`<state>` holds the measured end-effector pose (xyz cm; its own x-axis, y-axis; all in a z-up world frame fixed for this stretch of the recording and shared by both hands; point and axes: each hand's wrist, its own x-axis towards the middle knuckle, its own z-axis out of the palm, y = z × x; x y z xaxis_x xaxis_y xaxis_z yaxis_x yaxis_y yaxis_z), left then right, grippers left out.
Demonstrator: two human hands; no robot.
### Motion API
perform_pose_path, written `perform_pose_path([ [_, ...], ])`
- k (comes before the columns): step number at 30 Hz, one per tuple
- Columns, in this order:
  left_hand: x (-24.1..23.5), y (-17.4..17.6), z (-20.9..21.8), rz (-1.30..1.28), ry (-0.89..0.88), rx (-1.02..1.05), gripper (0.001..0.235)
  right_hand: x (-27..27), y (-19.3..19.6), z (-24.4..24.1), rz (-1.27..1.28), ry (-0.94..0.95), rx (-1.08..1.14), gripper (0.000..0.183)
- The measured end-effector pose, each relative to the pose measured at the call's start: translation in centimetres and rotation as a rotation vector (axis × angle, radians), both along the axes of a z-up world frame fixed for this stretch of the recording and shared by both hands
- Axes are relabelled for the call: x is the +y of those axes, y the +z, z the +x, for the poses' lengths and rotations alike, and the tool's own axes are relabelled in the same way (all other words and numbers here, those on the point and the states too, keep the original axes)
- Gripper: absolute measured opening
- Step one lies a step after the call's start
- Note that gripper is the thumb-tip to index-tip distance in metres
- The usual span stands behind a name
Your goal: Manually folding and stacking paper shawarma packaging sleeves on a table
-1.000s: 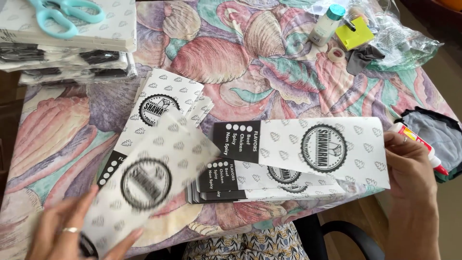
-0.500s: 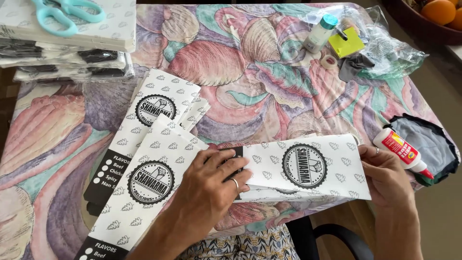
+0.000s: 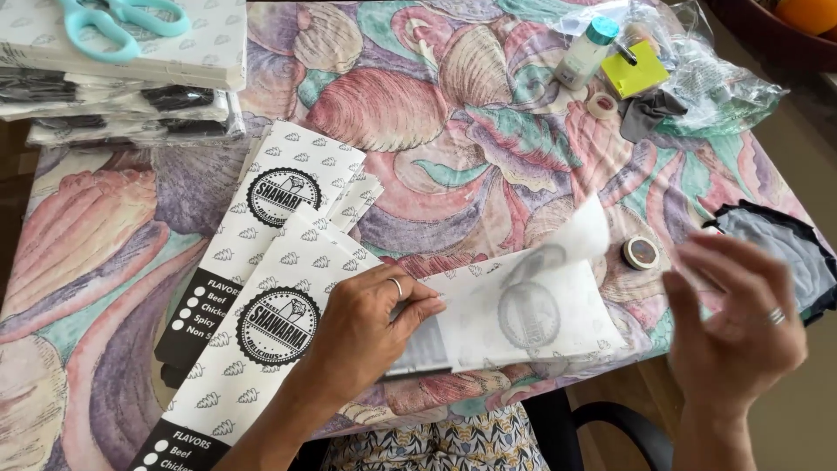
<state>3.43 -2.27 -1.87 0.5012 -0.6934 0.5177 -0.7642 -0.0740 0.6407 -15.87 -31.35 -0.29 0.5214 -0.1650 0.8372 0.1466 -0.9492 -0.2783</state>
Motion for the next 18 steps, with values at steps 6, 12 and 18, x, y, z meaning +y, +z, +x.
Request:
perform_pose_path([
  [6,0.1,-0.8,0.4,0.068,-0.004,0.056,0.021,6.1,1.2,4.9,-0.288,0.27,0.262,0.038],
  [12,0.3,1.0,0.5,0.175,0.052,0.349,0.02,7.4,0.5,6.8,-0.444,0.268,0.278,0.016],
  [18,-0.2,0.4,1.6,0.237,0.117,0.489,0.012,9.6,4.5,0.3,-0.52,0.422,0.592,0.048],
])
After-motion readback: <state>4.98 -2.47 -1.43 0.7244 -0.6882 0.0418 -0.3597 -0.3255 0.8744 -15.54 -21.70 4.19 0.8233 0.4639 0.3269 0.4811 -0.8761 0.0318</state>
